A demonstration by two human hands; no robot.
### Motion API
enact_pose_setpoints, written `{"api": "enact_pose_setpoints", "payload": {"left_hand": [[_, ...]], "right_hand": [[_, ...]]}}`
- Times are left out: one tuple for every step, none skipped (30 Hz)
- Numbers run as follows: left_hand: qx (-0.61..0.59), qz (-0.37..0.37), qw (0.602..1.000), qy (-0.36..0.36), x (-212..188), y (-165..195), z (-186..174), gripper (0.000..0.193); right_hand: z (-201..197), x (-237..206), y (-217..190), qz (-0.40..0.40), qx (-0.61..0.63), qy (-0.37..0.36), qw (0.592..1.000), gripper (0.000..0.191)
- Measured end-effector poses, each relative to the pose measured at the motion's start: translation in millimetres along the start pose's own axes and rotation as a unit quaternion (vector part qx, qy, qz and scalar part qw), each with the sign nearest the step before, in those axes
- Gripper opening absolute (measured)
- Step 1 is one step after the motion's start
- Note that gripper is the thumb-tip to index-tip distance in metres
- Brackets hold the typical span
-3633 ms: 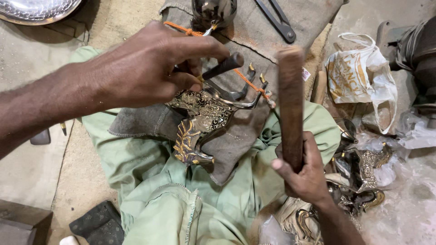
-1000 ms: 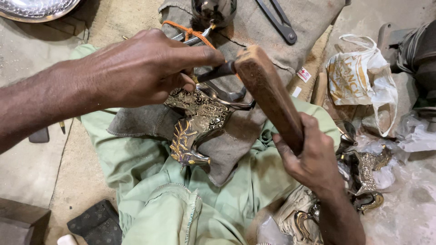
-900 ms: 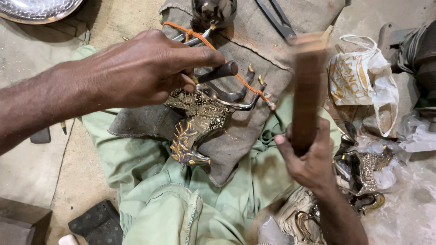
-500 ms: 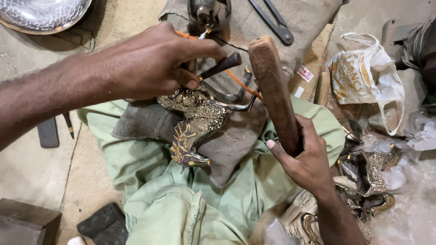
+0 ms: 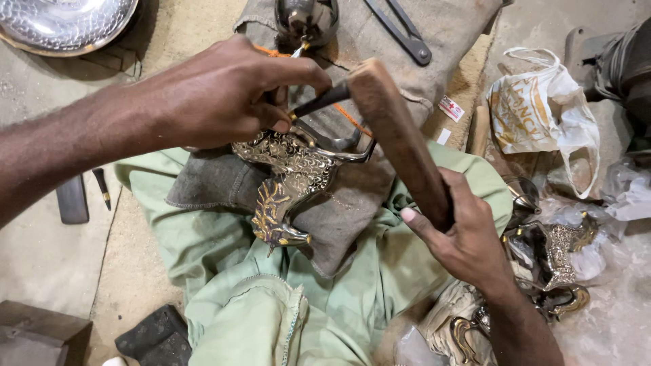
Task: The person sits on the floor holding a small punch against an ornate silver metal figurine and strikes the punch with a wooden mallet to shape and detail the decoration, repositioning the punch repeatedly across the figurine's surface.
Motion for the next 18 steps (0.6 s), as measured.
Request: {"api": "enact_pose_setpoints", "payload": {"left_hand": [[0.003, 0.0, 1.0, 0.008, -0.3, 0.4, -2.7, 0.054], [0.003, -0.001, 1.0, 0.017, -2.3, 0.5, -4.9, 0.055], [0.003, -0.003, 1.0, 0.026, -4.1, 0.5, -7.0, 0.056], [0.006, -0.004, 1.0, 0.03, -5.0, 0.9, -7.3, 0.056], [0.01, -0.004, 0.999, 0.033, -5.8, 1.0, -7.3, 0.055], [0.014, -0.004, 0.999, 0.036, -6.5, 1.0, -7.3, 0.055], [0.011, 0.004, 0.999, 0.041, -6.9, 2.1, -7.4, 0.054], [0.009, 0.012, 0.999, 0.046, -7.0, 3.1, -7.6, 0.052], [0.006, 0.02, 0.998, 0.051, -7.1, 4.0, -7.9, 0.051], [0.001, 0.031, 0.998, 0.057, -7.6, 5.6, -8.3, 0.051], [-0.004, 0.043, 0.997, 0.063, -7.5, 7.2, -8.8, 0.05], [-0.008, 0.056, 0.996, 0.069, -7.1, 9.0, -10.3, 0.05], [-0.006, 0.052, 0.996, 0.068, -6.5, 8.3, -9.7, 0.05], [-0.004, 0.047, 0.997, 0.067, -6.4, 7.5, -9.5, 0.05], [-0.001, 0.042, 0.997, 0.065, -6.1, 6.7, -9.8, 0.05], [-0.003, 0.048, 0.997, 0.067, -6.3, 7.8, -11.0, 0.051], [-0.006, 0.054, 0.996, 0.069, -6.7, 9.1, -11.6, 0.051], [-0.008, 0.061, 0.996, 0.07, -6.4, 10.5, -12.3, 0.051]], "right_hand": [[-1.9, -0.7, 0.7, 0.004, -0.011, 0.006, 1.0, 0.065], [-3.6, -1.2, -0.9, -0.003, -0.002, 0.013, 1.0, 0.066], [-4.9, -1.0, -3.1, -0.011, 0.006, 0.019, 1.0, 0.067], [-6.3, -0.4, -5.6, -0.019, 0.015, 0.026, 0.999, 0.067], [-7.4, 1.4, -6.1, -0.012, 0.011, 0.031, 0.999, 0.067], [-9.2, 4.3, -6.9, -0.005, 0.007, 0.037, 0.999, 0.067], [-11.2, 7.2, -8.5, 0.001, 0.002, 0.044, 0.999, 0.067], [-10.3, 11.0, -11.4, -0.002, 0.085, 0.036, 0.996, 0.066], [-8.9, 15.3, -14.6, -0.006, 0.168, 0.028, 0.985, 0.065], [-8.2, 18.4, -18.3, -0.008, 0.25, 0.019, 0.968, 0.065], [-11.4, 21.2, -25.3, -0.03, 0.153, 0.004, 0.988, 0.063], [-15.9, 24.6, -31.0, -0.052, 0.055, -0.009, 0.997, 0.061], [-17.0, 26.2, -35.7, -0.072, -0.045, -0.024, 0.996, 0.059], [-20.3, 28.2, -35.6, -0.068, 0.031, -0.008, 0.997, 0.061], [-24.0, 29.9, -33.8, -0.064, 0.107, 0.008, 0.992, 0.062], [-27.6, 30.9, -30.7, -0.059, 0.183, 0.023, 0.981, 0.064], [-24.5, 30.6, -32.9, -0.079, 0.105, 0.003, 0.991, 0.062], [-23.4, 30.3, -33.8, -0.099, 0.028, -0.015, 0.995, 0.059]]}}
Point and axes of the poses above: each hand's wrist, its own x-axis towards the middle knuckle, its own z-axis out of the palm, y = z × x, the point moved 9 cm from there along x, towards the middle knuckle, and after that the axes turned 1 degree about -y, right-handed, at the moved point
